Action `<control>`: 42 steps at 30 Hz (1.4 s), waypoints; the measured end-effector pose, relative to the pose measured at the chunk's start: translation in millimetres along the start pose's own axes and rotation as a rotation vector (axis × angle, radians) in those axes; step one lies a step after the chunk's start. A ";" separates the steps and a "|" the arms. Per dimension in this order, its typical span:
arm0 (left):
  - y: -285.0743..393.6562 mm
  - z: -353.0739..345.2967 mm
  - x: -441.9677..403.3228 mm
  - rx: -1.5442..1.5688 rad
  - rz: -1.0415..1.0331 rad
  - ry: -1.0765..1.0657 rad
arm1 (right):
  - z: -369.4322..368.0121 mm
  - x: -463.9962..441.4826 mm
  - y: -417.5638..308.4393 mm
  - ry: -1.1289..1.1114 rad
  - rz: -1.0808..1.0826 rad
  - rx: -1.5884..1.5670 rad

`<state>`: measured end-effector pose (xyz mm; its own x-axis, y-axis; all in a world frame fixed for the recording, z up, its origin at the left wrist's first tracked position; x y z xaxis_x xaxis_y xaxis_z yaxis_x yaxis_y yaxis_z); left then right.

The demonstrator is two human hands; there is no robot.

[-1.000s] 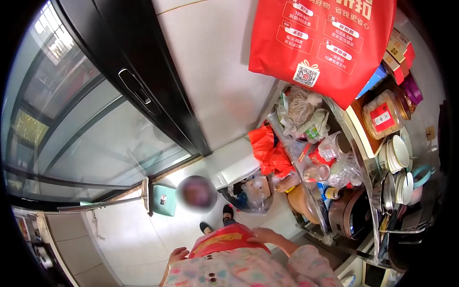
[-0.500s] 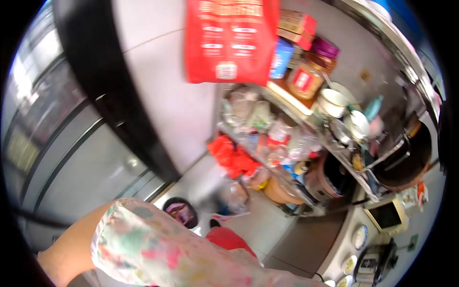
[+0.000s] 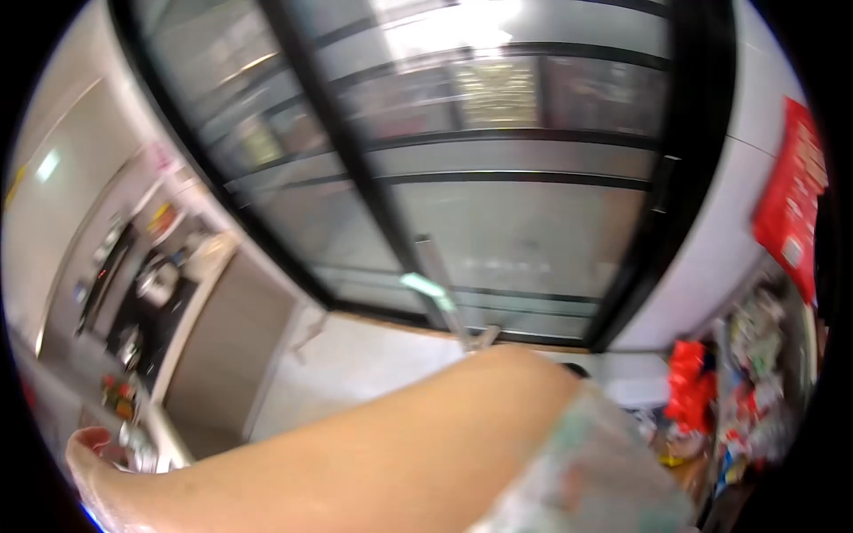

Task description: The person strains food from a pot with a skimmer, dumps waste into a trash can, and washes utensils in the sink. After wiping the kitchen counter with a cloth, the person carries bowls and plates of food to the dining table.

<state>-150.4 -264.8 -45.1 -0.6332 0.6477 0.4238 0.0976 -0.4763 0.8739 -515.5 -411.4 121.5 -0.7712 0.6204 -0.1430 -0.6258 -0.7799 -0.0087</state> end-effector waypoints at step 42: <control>-150.6 106.5 -258.3 0.328 0.552 -0.032 | -327.4 -486.0 -50.2 -0.363 0.062 -0.604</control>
<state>80.3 -297.1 -260.7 -0.3999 0.3792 0.8344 0.6355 -0.5413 0.5506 -71.0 -700.9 -132.6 -0.8591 0.4801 0.1775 -0.4867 -0.6589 -0.5736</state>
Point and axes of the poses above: each hand's wrist, its own x-axis away from the middle knuckle, its own z-axis out of the back of the hand, y = z × x, the point moved 3 cm from there along -x, towards the middle knuckle, and after that the axes turned 7 degrees about y, right-handed, at the moved point
